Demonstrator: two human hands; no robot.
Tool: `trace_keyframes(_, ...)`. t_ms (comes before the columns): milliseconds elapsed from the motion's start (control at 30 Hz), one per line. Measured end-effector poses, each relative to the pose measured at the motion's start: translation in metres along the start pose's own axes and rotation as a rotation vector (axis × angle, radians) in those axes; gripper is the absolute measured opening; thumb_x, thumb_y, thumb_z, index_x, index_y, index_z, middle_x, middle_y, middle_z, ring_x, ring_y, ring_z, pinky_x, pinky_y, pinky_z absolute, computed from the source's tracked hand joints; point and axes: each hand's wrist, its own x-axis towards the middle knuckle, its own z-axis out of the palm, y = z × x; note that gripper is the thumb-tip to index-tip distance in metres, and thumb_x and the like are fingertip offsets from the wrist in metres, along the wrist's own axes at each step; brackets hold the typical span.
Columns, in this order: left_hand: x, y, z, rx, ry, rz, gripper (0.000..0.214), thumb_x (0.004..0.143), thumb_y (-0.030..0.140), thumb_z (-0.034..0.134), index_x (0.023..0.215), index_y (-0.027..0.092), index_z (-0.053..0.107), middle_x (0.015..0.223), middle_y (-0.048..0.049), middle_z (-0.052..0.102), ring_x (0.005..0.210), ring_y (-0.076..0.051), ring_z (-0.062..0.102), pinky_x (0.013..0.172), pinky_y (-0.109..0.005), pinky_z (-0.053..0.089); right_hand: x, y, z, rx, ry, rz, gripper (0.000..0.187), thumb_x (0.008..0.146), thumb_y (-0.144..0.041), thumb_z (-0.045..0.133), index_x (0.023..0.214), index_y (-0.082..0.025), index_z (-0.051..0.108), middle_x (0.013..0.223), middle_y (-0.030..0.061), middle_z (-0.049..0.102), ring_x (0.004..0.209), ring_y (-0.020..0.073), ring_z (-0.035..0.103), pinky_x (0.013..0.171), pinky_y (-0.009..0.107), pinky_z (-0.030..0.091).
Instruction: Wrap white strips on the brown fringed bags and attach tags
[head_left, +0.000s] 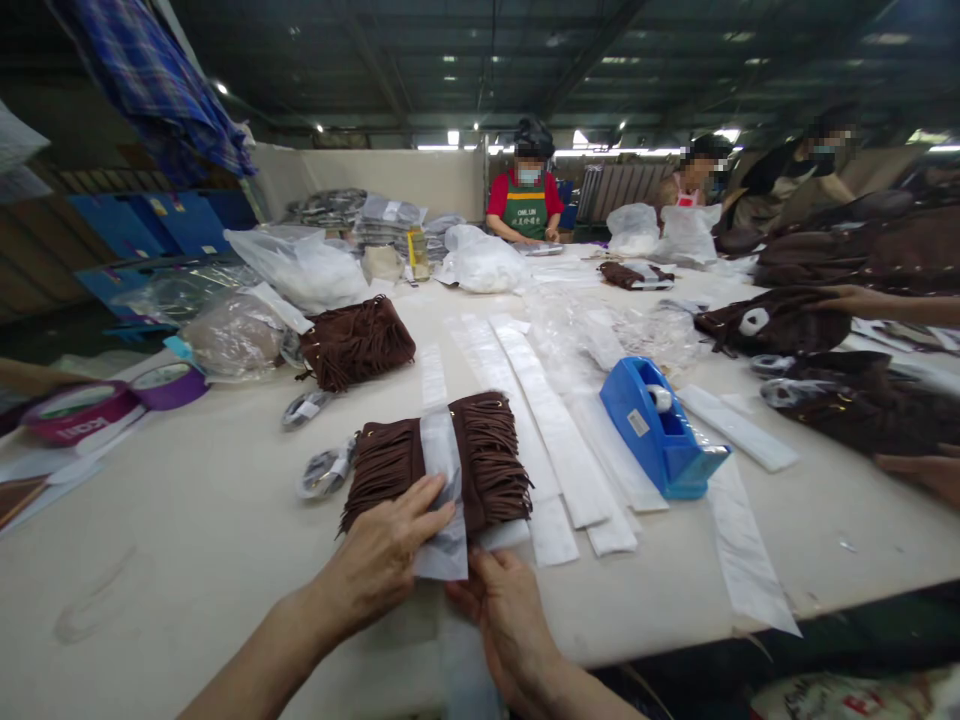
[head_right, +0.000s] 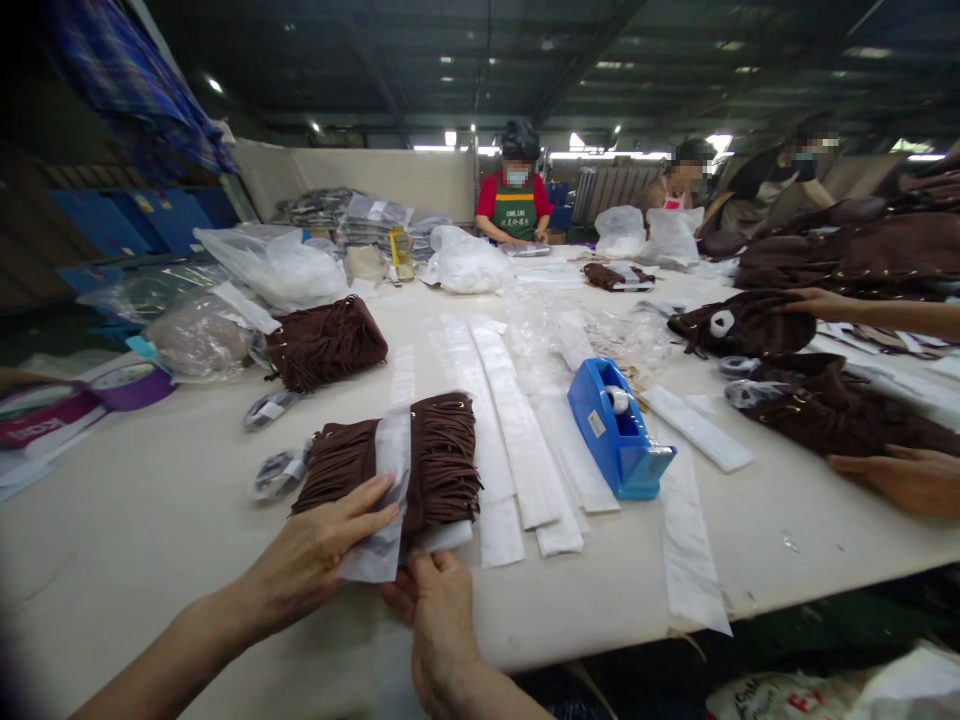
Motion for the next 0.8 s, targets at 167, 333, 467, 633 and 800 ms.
trace_keyframes(167,-0.013,0.007,0.036,0.133,0.278,0.046,0.069,0.061,-0.005,0.034,0.126,0.015,0.046,0.140,-0.0150,0.034,0.130,-0.025,0.030,0.092,-0.038,0.044,0.009,-0.006,-0.005,-0.129,-0.020,0.025,0.023,0.054,-0.032,0.066,0.056,-0.021,0.047,0.050,-0.0052,0.051,0.046,0.0085,0.049,0.044,0.018,0.040)
trace_keyframes(333,-0.016,0.010,0.050,0.176,0.379,0.070,0.068,0.065,-0.005,0.034,0.130,0.011,0.040,0.141,-0.0179,0.031,0.132,-0.028,0.024,0.096,-0.041,0.038,0.010,-0.010,-0.019,-0.286,-0.104,0.167,0.032,0.061,-0.045,0.064,0.070,-0.017,0.052,0.058,0.0017,0.060,0.044,0.0117,0.055,0.040,0.021,0.041)
trace_keyframes(467,-0.016,0.013,0.058,0.247,0.418,0.051,0.060,0.074,-0.002,0.033,0.132,0.011,0.037,0.140,-0.0191,0.033,0.132,-0.030,0.024,0.097,-0.042,0.036,-0.002,-0.030,-0.034,-0.788,-0.312,-0.042,0.033,0.080,-0.049,0.047,0.072,-0.017,0.052,0.054,0.0034,0.060,0.037,0.0119,0.053,0.035,0.020,0.038)
trace_keyframes(633,-0.015,0.014,0.077,0.351,0.520,0.020,0.054,0.079,0.002,0.030,0.131,0.013,0.040,0.136,-0.0154,0.041,0.128,-0.028,0.033,0.099,-0.042,0.035,0.008,-0.078,-0.011,-1.274,-0.651,-1.174,0.035,0.081,-0.009,0.041,0.111,-0.017,0.057,0.109,0.0127,0.063,0.104,0.0210,0.057,0.090,0.035,0.047)
trace_keyframes(800,-0.010,0.007,0.088,0.579,0.615,0.018,0.036,0.084,0.012,0.042,0.113,0.025,0.059,0.109,-0.0044,0.064,0.108,-0.019,0.055,0.089,-0.031,0.046,0.069,-0.079,0.034,-1.592,-0.555,-1.335,0.041,0.082,-0.005,0.040,0.120,-0.015,0.053,0.127,0.0136,0.053,0.121,0.0248,0.045,0.102,0.045,0.036)
